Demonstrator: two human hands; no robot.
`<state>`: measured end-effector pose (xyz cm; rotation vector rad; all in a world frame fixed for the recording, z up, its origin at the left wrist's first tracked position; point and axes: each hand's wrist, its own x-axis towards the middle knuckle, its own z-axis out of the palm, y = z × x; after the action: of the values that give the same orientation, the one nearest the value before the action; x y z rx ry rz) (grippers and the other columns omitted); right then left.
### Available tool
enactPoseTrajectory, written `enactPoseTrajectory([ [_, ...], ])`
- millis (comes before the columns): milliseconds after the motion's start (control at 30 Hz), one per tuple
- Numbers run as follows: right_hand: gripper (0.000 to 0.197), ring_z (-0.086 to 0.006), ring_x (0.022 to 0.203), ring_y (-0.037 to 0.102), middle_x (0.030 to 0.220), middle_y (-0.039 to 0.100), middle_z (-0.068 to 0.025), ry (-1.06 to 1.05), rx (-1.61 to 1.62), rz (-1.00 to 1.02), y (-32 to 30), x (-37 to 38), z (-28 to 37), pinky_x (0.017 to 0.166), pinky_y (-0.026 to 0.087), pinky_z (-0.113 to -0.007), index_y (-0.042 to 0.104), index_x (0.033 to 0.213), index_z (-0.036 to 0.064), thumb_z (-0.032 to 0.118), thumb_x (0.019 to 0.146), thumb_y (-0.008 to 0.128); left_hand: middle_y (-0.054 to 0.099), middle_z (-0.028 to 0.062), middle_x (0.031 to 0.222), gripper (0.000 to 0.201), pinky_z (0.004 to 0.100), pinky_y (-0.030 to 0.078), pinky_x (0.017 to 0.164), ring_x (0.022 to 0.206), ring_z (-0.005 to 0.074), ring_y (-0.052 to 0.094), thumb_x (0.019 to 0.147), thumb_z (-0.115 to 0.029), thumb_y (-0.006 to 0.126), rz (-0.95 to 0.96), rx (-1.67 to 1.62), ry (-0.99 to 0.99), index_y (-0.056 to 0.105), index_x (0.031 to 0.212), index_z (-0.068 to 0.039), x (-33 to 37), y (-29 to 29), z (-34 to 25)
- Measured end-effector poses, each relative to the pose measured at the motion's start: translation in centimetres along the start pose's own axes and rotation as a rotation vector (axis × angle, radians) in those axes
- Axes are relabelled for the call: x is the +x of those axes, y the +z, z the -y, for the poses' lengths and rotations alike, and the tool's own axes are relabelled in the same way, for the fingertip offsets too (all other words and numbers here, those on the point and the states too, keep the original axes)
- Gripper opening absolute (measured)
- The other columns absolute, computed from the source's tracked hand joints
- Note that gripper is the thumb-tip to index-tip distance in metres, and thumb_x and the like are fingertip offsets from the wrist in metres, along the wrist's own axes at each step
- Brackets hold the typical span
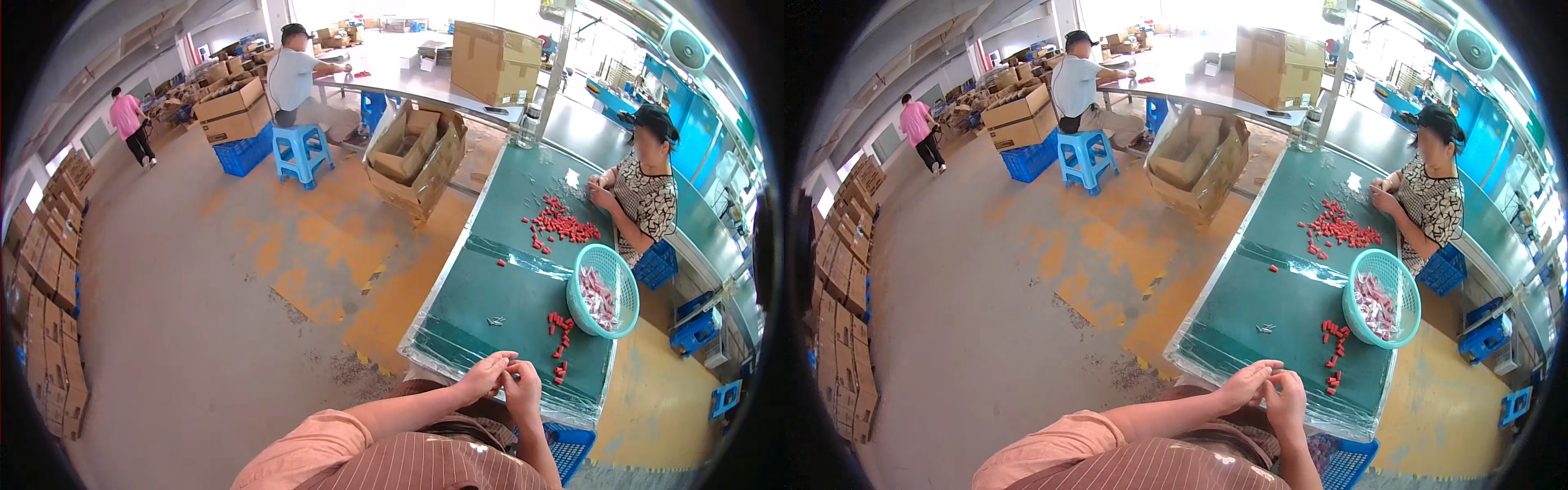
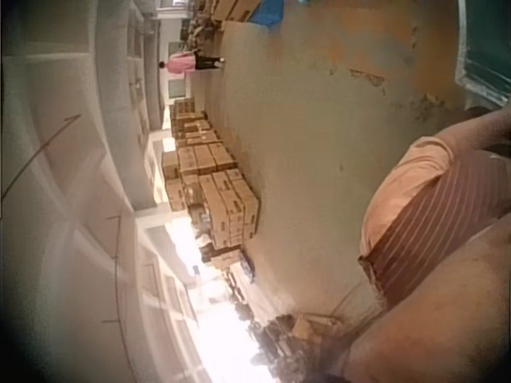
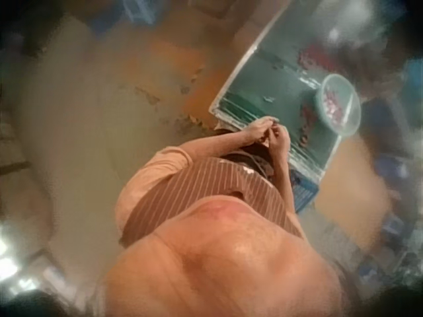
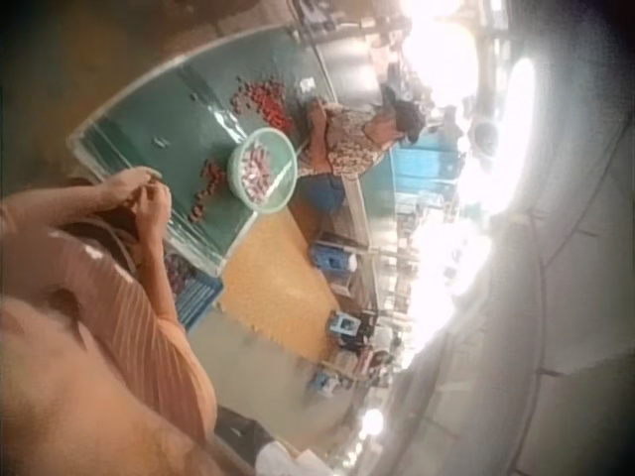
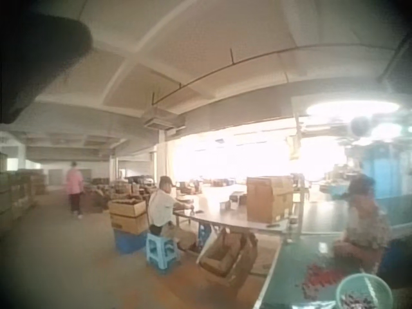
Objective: The person places a screw and a red plastic cap into a small plastic bag, then sets the bag aside and repeats the process.
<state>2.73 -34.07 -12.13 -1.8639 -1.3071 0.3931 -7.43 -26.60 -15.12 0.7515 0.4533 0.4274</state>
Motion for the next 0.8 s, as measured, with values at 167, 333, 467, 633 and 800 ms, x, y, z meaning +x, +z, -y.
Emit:
enactPoseTrajectory([
  [167, 0.009, -0.0178, 0.069, 0.059, 0.081, 0.059, -0.0107, 0.063, 0.21, -0.058, 0.4, 1.0, -1.4, 0.061, 0.047, -0.028, 0.057, 0.079, -0.0025, 0.005, 0.08, 0.062, 0.045, -0.0026, 0.073, 0.035, 0.0199, 0.03, 0.04, 0.049, 0.0051, 0.036, 0.1, -0.024, 0.033, 0.021, 0.097, -0.018, 0.041, 0.126, -0.002, 1.1, -0.6, -0.9],
  [333, 0.01, -0.0252, 0.08, 0.059, 0.088, 0.06, -0.0138, 0.102, 0.171, 0.004, 0.3, 1.8, -0.2, 0.069, 0.048, -0.033, 0.058, 0.08, -0.001, 0.008, 0.078, 0.062, 0.048, -0.0023, 0.075, 0.035, 0.0192, 0.03, 0.04, 0.05, 0.0041, 0.036, 0.1, -0.022, 0.034, -0.024, 0.091, -0.019, 0.041, 0.126, -0.001, 1.6, -1.2, -1.3],
  [467, 0.016, -0.0265, 0.081, 0.058, 0.089, 0.06, -0.0145, -0.105, -0.055, 0.023, 0.9, 1.1, 0.0, 0.067, 0.045, -0.034, 0.058, 0.082, -0.0018, 0.01, 0.075, 0.066, 0.052, 0.0016, 0.09, 0.035, 0.0204, 0.042, 0.056, 0.068, 0.0062, 0.047, 0.1, -0.021, 0.034, -0.005, 0.224, 0.094, 0.041, 0.128, -0.001, 1.7, -1.7, 0.0],
  [633, 0.015, -0.0287, 0.083, 0.058, 0.092, 0.059, -0.0157, -0.047, 0.021, -0.001, 0.8, -0.1, 0.3, 0.072, 0.046, -0.035, 0.058, 0.083, -0.0016, 0.01, 0.076, 0.065, 0.053, 0.0053, 0.103, 0.034, 0.0208, 0.044, 0.075, 0.089, 0.0075, 0.05, 0.099, -0.019, 0.034, -0.024, 0.157, 0.037, 0.04, 0.129, -0.001, 1.1, -1.6, 1.3],
  [800, 0.017, -0.0321, 0.098, 0.055, 0.098, 0.059, -0.0168, -0.043, -0.064, 0.028, -0.1, -1.0, 1.3, 0.085, 0.044, -0.038, 0.058, 0.086, -0.0017, 0.01, 0.074, 0.064, 0.055, 0.0079, 0.109, 0.034, 0.0253, 0.043, 0.086, 0.097, 0.0127, 0.052, 0.099, -0.017, 0.034, -0.049, 0.377, 0.245, 0.042, 0.128, -0.001, 0.4, -0.7, 1.8],
])
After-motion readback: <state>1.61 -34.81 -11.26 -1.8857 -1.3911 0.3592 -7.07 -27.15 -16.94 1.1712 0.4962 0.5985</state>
